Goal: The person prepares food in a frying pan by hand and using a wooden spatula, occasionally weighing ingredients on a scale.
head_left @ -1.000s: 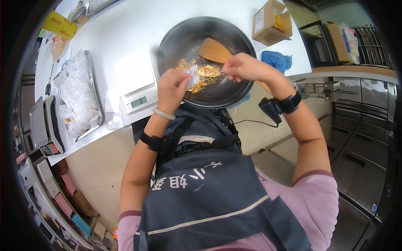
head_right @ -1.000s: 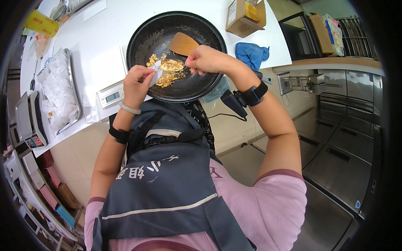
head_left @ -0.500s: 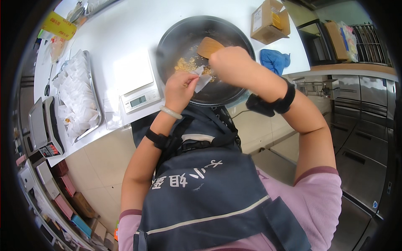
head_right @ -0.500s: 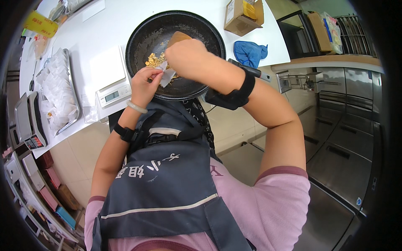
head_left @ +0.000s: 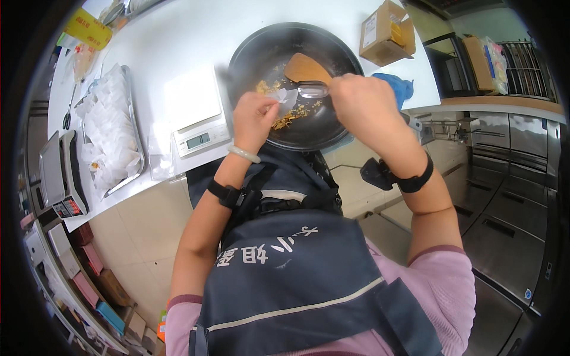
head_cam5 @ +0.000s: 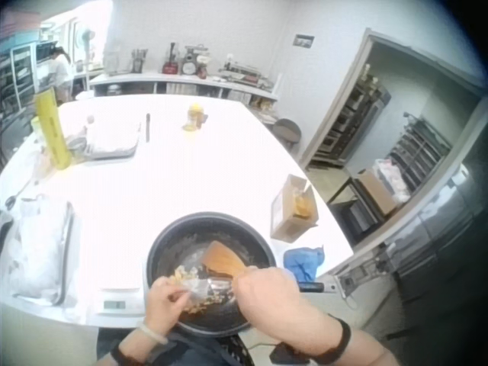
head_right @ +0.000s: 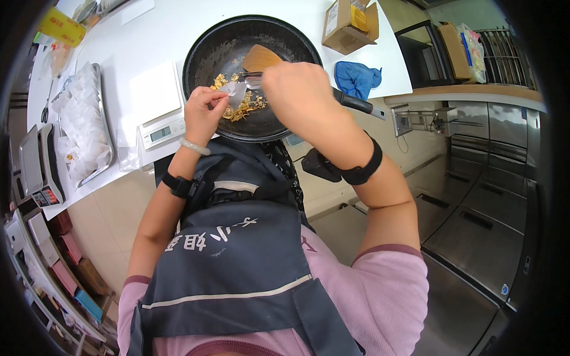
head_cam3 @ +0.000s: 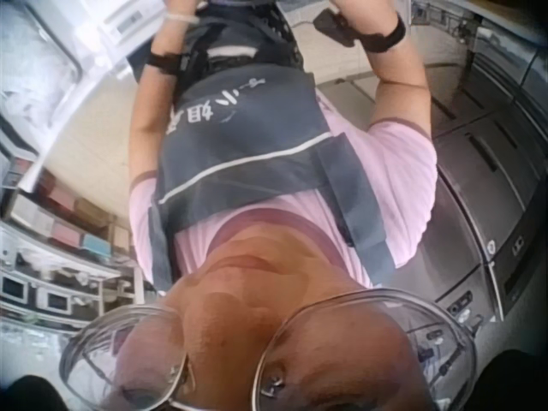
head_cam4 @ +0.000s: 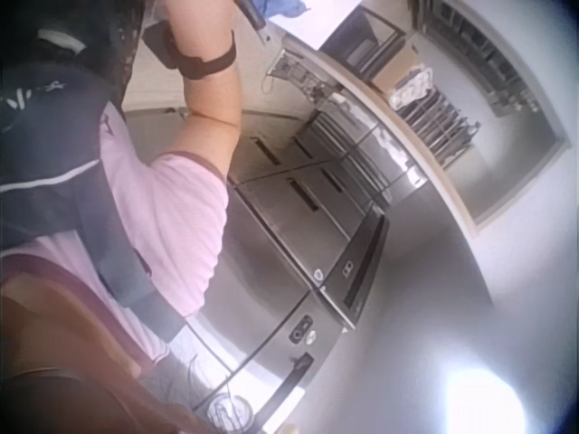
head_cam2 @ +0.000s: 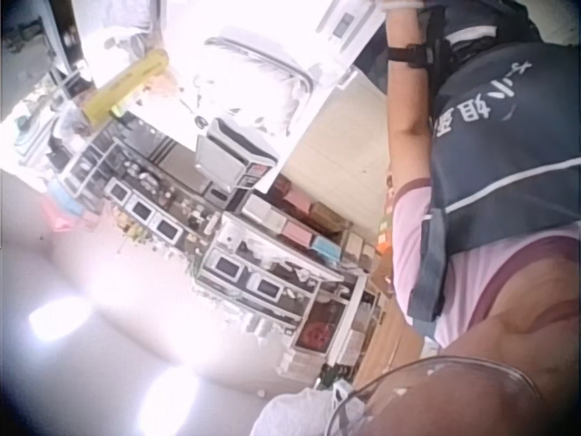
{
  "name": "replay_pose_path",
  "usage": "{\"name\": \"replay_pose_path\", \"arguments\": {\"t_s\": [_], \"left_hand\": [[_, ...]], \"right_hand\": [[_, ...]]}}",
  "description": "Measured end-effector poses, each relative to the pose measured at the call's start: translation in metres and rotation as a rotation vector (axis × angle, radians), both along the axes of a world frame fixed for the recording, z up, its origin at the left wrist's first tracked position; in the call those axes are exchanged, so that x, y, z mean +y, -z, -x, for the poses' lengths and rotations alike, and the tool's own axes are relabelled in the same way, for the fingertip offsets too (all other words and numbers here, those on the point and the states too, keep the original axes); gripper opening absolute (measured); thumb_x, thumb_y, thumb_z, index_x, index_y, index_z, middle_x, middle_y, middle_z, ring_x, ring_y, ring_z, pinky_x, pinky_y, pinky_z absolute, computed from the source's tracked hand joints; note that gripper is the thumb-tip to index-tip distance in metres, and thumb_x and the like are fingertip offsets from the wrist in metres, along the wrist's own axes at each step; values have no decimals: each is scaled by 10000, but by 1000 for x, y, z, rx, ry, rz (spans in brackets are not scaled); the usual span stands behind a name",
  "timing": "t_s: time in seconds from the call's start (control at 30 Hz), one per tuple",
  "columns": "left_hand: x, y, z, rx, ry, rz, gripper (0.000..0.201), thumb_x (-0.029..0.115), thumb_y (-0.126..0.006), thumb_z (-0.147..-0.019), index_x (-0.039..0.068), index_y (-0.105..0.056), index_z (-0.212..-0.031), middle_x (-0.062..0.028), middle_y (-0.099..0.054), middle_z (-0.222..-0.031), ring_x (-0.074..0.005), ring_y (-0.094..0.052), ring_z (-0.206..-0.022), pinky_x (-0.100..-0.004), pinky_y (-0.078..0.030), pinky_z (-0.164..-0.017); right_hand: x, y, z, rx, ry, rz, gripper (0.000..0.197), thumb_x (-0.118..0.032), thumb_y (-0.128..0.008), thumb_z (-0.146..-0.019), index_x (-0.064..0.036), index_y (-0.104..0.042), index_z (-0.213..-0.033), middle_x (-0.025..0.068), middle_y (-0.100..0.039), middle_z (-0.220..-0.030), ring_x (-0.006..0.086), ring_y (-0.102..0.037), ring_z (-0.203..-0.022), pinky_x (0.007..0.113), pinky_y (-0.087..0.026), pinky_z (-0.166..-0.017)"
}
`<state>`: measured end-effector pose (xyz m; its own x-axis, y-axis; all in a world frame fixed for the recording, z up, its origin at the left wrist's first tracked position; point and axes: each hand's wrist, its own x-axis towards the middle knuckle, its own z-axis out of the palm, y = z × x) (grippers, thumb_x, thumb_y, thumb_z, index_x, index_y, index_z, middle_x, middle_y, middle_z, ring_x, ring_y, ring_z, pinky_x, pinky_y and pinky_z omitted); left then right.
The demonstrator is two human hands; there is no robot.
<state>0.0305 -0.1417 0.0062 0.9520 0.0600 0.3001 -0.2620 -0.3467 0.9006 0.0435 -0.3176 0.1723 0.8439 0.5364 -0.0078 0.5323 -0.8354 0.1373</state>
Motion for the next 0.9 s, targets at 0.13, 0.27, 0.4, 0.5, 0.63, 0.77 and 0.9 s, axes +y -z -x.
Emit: {"name": "replay_pose_path", "arguments": {"t_s": [0.13,0.27,0.4,0.5,0.63,0.77,0.9], "left_hand": [[13,7,-4,65,-31,183,82,-1,-686,-751,-10,-678,-832,-33,-569,-822,-69,-512,-639,-187,-411,-580],[38,-17,-5,78,-23,312,93,-23,-664,-784,-18,-667,-877,-26,-595,-884,-70,-553,-780,-176,-440,-698],[79,-22,-11,43,-140,476,98,8,-679,-778,-26,-669,-869,-43,-613,-845,-90,-561,-774,-193,-452,-701],[120,-18,-14,26,-219,212,104,24,-685,-778,-4,-681,-878,-38,-623,-857,-80,-560,-737,-192,-447,-651],[165,7,-17,110,-306,45,105,77,-704,-765,15,-694,-848,-35,-627,-823,-76,-550,-686,-199,-437,-623],[188,32,-21,108,-349,-215,137,128,-708,-749,31,-699,-846,-45,-610,-770,-103,-537,-636,-240,-441,-629],[188,43,-21,126,-349,-283,135,148,-702,-748,35,-690,-820,-56,-604,-769,-125,-550,-648,-265,-448,-658]], "right_hand": [[-25,14,-6,41,168,-246,124,-121,-579,-762,-23,-653,-775,174,-629,-703,334,-629,-695,412,-500,-601],[-40,55,-11,195,379,-315,213,-213,-573,-837,-28,-658,-902,172,-639,-794,342,-611,-745,395,-478,-660],[-49,82,-10,280,509,-440,279,-288,-646,-787,-19,-664,-858,156,-638,-748,336,-616,-727,397,-476,-650],[-61,94,-18,260,553,-515,332,-290,-745,-693,-29,-652,-877,128,-635,-735,311,-624,-715,393,-485,-641],[-81,129,-39,32,433,-356,419,-247,-770,-654,-61,-603,-990,135,-636,-883,303,-629,-766,384,-504,-661],[-80,135,-48,116,421,-220,397,-292,-750,-674,-73,-637,-985,134,-658,-849,301,-642,-790,385,-511,-670],[-78,125,-53,226,437,-192,320,-312,-708,-698,-92,-681,-929,115,-672,-806,280,-646,-788,381,-510,-694]]}}
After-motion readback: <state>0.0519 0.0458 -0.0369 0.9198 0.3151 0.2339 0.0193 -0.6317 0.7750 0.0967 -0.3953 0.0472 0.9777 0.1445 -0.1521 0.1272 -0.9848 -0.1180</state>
